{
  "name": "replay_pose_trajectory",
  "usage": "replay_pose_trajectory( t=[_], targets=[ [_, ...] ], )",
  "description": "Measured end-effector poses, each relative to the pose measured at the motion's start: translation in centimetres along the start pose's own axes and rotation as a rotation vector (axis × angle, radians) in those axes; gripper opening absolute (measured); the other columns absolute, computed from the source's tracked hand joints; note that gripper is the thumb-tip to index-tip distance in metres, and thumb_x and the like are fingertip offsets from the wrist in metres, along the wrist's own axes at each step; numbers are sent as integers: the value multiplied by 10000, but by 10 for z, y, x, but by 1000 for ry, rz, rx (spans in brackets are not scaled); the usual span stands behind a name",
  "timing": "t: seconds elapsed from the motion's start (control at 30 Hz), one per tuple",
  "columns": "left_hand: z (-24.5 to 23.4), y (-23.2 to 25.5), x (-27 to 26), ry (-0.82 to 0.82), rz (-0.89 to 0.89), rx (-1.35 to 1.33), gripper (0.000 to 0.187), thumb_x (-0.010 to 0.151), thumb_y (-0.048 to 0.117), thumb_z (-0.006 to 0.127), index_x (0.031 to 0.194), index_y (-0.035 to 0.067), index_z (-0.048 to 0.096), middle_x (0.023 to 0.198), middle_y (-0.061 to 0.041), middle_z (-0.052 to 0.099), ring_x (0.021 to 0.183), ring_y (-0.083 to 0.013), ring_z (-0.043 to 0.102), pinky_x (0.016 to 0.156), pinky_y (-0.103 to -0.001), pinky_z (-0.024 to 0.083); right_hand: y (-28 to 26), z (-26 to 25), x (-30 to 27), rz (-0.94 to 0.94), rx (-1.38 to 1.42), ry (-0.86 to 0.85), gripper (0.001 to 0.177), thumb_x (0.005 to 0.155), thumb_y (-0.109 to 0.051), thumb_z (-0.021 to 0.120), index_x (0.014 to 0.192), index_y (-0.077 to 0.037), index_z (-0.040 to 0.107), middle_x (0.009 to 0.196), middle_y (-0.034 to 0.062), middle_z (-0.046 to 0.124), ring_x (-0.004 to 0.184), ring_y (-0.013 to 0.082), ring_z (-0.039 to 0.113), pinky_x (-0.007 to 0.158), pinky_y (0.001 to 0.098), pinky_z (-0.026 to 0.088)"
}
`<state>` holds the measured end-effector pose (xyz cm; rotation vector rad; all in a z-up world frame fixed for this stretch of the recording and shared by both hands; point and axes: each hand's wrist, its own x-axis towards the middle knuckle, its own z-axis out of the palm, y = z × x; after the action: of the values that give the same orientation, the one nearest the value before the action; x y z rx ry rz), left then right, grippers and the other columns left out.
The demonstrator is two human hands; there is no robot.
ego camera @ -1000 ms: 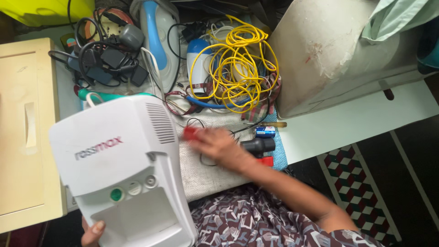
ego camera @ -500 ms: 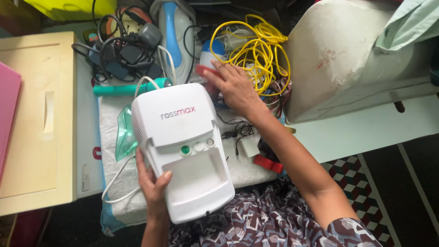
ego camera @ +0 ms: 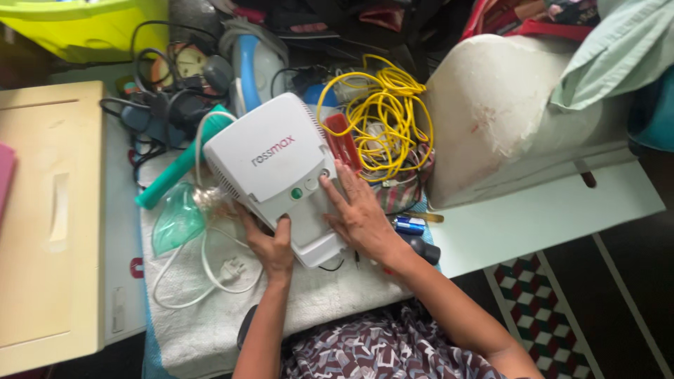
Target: The person organizes tangled cables and accessories on a cluttered work surface, then uses a screwdriver to remove screws from the back of a white Rossmax device. The device is turned over and handled while screws are removed, but the device is not powered on or fully set up.
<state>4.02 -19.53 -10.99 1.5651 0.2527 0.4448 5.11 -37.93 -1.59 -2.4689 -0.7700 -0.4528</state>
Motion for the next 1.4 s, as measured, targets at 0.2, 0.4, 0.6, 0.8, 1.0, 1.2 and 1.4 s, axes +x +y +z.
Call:
replay_pose_trajectory(
  t=[0.2, 0.4, 0.6, 0.8, 1.0, 1.2, 1.4],
  targets=[
    [-18, 27, 4, -67, -214, 186, 1009, 743, 177, 730, 1613, 0, 251, 1347, -263, 648, 1206, -327, 669, 1062, -369, 511, 24, -35, -35, 150, 292, -10, 591, 957, -136, 719, 1500, -87, 490, 1544, 215, 499, 1402, 366, 537, 1145, 422, 454],
    [-26, 41, -17, -36, 296, 650, 909, 897, 188, 814, 1616, -59, 314, 1654, -320, 359, 1511, -466, 439, 1249, -507, 405, 32, -78, -90, 297, 147, 169, 341, 948, -44, 709, 1286, -55, 667, 1311, 166, 697, 1225, 325, 678, 1047, 399, 535],
    [-18, 25, -27, -64, 241, 579, 994, 1002, 360, 742, 1689, -29, 138, 1726, -320, 228, 1626, -491, 271, 1357, -554, 278, 37, -69, -132, 462, 130, 311, 264, 948, 14, 666, 1204, -38, 703, 1212, 148, 732, 1146, 290, 723, 991, 360, 556],
    [-4, 18, -13, 2, 108, 289, 1041, 956, 356, 804, 1643, 2, 106, 1645, -301, 283, 1590, -446, 301, 1337, -536, 241, 30, -49, -144, 492, 171, 328, 274, 939, 37, 663, 1203, -25, 698, 1198, 152, 729, 1130, 282, 725, 970, 348, 561],
    [-3, 5, -4, 15, 118, 91, 954, 977, 321, 764, 1617, 11, 129, 1604, -275, 329, 1565, -392, 364, 1353, -477, 281, 39, -48, -158, 559, 148, 364, 241, 969, 14, 681, 1203, -33, 708, 1160, 131, 742, 1052, 242, 740, 934, 328, 575],
    [-3, -6, -8, -27, 225, 30, 958, 1115, 374, 742, 1669, 29, 41, 1728, -248, 174, 1607, -346, 226, 1349, -450, 197, 51, -56, -162, 593, 77, 336, 267, 958, -29, 681, 1224, -44, 696, 1176, 135, 732, 1043, 263, 728, 920, 340, 574],
    [1, -4, -9, 5, 182, 221, 1083, 1057, 511, 787, 1658, 32, 24, 1731, -262, 128, 1652, -390, 196, 1379, -483, 179, 91, -61, -150, 460, -178, -13, 343, 869, -116, 742, 1203, -54, 693, 1163, 143, 697, 1055, 353, 653, 903, 434, 518]
  ],
)
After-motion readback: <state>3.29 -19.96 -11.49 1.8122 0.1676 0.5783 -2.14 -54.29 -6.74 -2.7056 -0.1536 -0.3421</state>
